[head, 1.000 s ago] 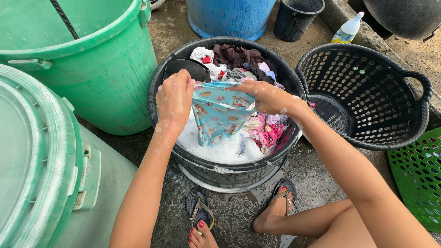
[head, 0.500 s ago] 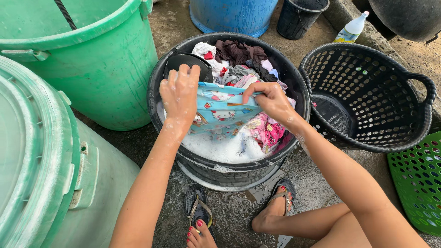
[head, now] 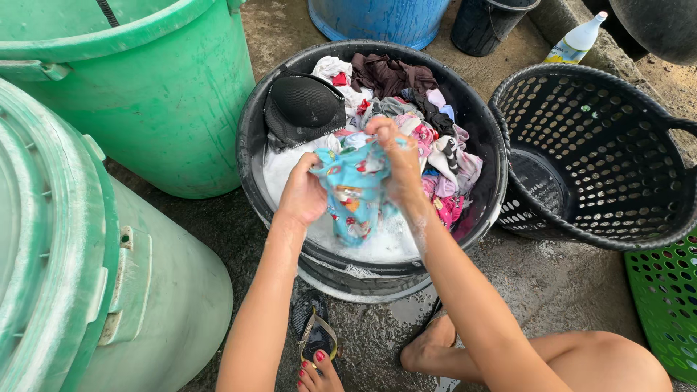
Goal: The person washes clothes by hand in a basin of soapy water, scrubbing individual items with a bar of soap before placing them back into the basin.
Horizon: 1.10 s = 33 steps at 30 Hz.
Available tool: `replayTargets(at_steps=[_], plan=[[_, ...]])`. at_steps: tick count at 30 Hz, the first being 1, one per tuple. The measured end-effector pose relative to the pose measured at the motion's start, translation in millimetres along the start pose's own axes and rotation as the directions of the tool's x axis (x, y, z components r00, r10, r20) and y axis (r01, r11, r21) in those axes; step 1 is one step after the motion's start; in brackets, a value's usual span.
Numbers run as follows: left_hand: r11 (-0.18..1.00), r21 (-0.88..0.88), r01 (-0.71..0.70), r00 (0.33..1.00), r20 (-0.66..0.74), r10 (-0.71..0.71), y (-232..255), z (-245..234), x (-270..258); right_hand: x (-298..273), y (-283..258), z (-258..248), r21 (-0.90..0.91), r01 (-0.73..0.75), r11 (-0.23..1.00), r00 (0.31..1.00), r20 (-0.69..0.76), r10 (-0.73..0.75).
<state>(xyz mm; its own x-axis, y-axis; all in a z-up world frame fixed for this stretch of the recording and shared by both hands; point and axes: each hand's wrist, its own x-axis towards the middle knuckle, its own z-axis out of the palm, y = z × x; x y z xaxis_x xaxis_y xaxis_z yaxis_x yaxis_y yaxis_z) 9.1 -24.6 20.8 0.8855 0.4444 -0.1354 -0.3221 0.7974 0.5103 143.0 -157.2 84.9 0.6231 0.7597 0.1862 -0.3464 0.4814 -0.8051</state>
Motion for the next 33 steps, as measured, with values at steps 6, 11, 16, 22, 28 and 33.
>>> replayTargets(at_steps=[6, 11, 16, 22, 28, 33], plan=[[0.844, -0.356, 0.401, 0.789, 0.602, -0.121, -19, -117, 47, -67, 99, 110, -0.718, 0.686, 0.123, 0.708, 0.618, -0.34], [0.99, -0.143, 0.019, 0.964, -0.26, -0.056, -63, -126, 61, 30, 129, 24, -0.931, 0.266, 0.251, 0.943, 0.197, -0.268], [0.948, -0.31, 0.074, 0.983, 0.184, -0.016, -39, -143, 54, -17, 135, 57, -0.744, 0.565, 0.357, 0.812, 0.424, -0.4], [0.992, -0.109, -0.055, 0.947, -0.32, 0.018, -56, -148, 61, 9, 140, 29, -0.853, 0.505, 0.134, 0.831, 0.438, -0.344], [0.999, -0.017, -0.043, 0.918, -0.394, 0.033, -39, -147, 63, 28, 235, -88, -0.883, 0.467, 0.051, 0.884, 0.463, -0.07], [0.999, 0.034, 0.032, 0.87, -0.493, -0.011, -40, -142, 71, 44, 214, -98, -0.947, 0.21, 0.245, 0.953, 0.254, 0.165]])
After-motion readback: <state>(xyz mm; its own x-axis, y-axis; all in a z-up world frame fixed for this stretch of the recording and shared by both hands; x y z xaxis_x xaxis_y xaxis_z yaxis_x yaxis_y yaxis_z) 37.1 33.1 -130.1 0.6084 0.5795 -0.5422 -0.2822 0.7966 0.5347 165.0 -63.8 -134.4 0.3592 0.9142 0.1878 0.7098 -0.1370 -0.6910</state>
